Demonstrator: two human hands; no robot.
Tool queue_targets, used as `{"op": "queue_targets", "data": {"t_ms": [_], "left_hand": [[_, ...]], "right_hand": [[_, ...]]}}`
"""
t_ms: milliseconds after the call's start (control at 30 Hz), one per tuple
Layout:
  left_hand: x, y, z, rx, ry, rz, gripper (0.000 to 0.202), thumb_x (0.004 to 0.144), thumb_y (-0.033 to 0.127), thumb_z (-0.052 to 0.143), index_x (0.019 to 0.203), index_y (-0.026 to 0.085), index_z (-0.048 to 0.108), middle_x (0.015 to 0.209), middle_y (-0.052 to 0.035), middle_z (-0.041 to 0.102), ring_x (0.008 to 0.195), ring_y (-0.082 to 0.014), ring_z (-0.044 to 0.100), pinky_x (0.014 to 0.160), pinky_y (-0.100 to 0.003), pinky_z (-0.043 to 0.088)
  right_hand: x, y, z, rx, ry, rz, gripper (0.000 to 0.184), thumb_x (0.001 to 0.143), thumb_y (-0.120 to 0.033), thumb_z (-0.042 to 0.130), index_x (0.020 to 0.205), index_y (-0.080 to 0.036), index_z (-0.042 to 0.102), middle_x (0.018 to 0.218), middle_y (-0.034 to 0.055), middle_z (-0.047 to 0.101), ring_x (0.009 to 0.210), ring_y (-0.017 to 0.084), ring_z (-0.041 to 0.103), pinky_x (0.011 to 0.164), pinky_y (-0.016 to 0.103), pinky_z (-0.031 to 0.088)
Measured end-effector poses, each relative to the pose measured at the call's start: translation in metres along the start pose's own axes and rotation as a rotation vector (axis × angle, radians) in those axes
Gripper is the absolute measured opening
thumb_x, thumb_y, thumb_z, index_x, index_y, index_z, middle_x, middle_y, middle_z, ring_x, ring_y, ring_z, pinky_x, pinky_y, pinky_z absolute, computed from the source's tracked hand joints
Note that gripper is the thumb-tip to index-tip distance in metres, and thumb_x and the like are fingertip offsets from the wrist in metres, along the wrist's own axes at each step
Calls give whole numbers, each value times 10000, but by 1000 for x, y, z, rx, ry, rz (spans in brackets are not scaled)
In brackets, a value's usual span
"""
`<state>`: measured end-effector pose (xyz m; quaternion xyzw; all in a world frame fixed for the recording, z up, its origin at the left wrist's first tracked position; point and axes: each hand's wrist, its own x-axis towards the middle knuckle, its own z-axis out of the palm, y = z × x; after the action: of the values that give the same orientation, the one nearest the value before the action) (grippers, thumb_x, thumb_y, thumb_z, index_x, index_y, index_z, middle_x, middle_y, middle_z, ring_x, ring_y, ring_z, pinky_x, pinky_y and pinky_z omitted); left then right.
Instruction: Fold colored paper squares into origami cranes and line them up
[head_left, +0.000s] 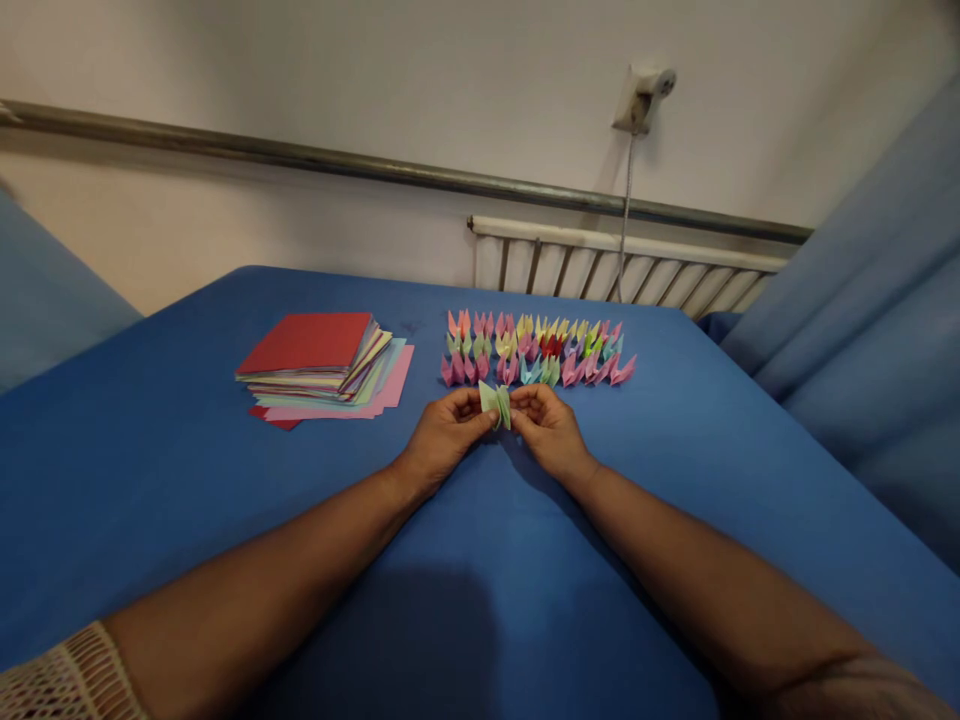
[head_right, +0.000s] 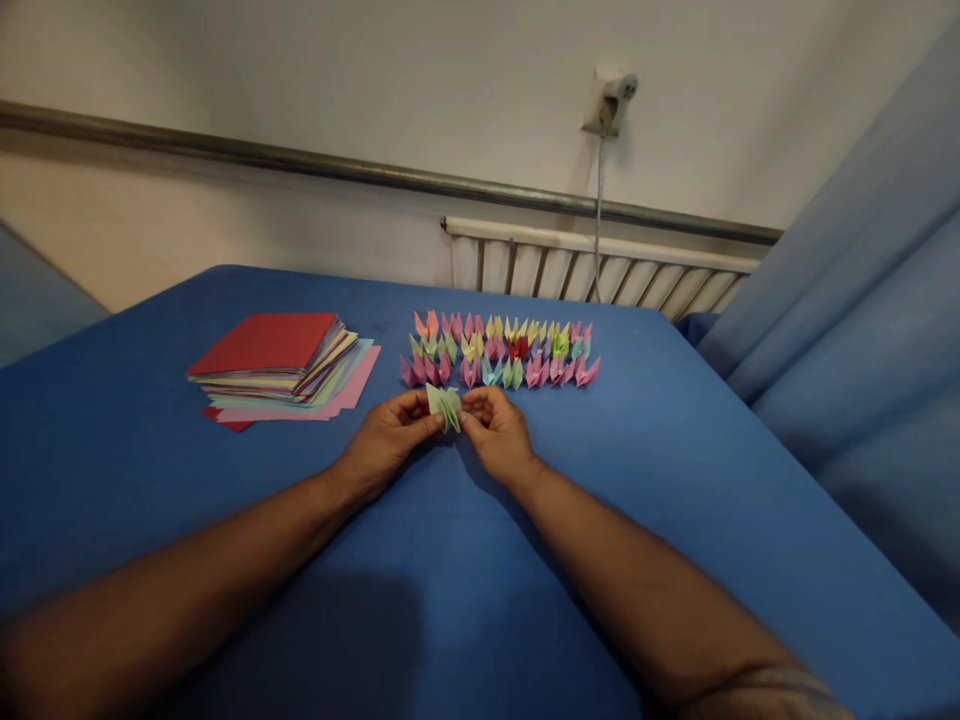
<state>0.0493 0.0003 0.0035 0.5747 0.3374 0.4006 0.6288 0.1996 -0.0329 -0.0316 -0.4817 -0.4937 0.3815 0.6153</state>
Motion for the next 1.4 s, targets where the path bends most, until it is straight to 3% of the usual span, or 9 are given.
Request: {"op": "queue_targets", "data": {"t_ms": [133, 367, 533, 833, 1067, 1233, 1400], "left_hand": [[2, -3, -2, 172, 59, 102, 193, 669, 262, 728, 798, 158, 629, 733, 23, 623, 685, -114, 572, 680, -247, 461], [1, -5, -5, 384, 132, 196, 111, 724, 252, 652, 736, 166, 584, 673, 38, 570, 619, -100, 522, 600, -222, 425], [2, -11, -7, 405, 99, 189, 144, 745, 293, 662, 739, 167, 593, 690, 23, 592, 636, -114, 543, 618, -237, 441], [1, -10, -6, 344, -56, 88, 176, 741, 331, 674, 801, 166, 659, 751, 2, 650, 700, -136, 586, 699, -271, 470], [-2, -4, -6, 366, -119, 78, 192, 701, 318, 726, 674, 164, 614, 1043, -80, 687, 934, -205, 647, 841, -339, 497], [-2, -7, -5, 334, -198, 42, 191, 709, 285, 715, 670, 168, 569, 858, -34, 682, 783, -153, 632, 743, -288, 503], [1, -10, -7, 325, -153, 1, 190, 699, 276, 717, 739, 170, 564, 690, 32, 589, 627, -111, 562, 623, -246, 470]], "right_hand": [[-6, -6, -1, -129, -14, -20, 250, 768, -300, 661, 963, -215, 530, 632, -59, 556, 527, 102, 510, 503, 224, 398], [-14, -18, -1, -208, 63, -212, 223, 806, -280, 645, 982, -222, 521, 731, -30, 565, 643, 128, 575, 595, 252, 462], [-12, -16, -3, -337, 6, -282, 150, 801, -230, 634, 940, -219, 577, 809, -6, 575, 644, 117, 560, 614, 257, 473], [-7, -7, -7, -331, -11, -158, 102, 772, -221, 616, 860, -209, 564, 730, -15, 594, 622, 126, 555, 588, 256, 450], [-15, -10, -14, -349, -116, -134, 37, 779, -212, 605, 810, -210, 585, 706, -24, 593, 604, 115, 530, 580, 243, 432], [-27, -4, -25, -401, -138, -60, 30, 810, -223, 586, 813, -214, 615, 737, -8, 621, 646, 129, 568, 601, 246, 458], [-28, -8, -28, -421, -160, -63, 115, 798, -212, 618, 913, -213, 623, 730, -19, 612, 628, 125, 567, 588, 244, 453]]}}
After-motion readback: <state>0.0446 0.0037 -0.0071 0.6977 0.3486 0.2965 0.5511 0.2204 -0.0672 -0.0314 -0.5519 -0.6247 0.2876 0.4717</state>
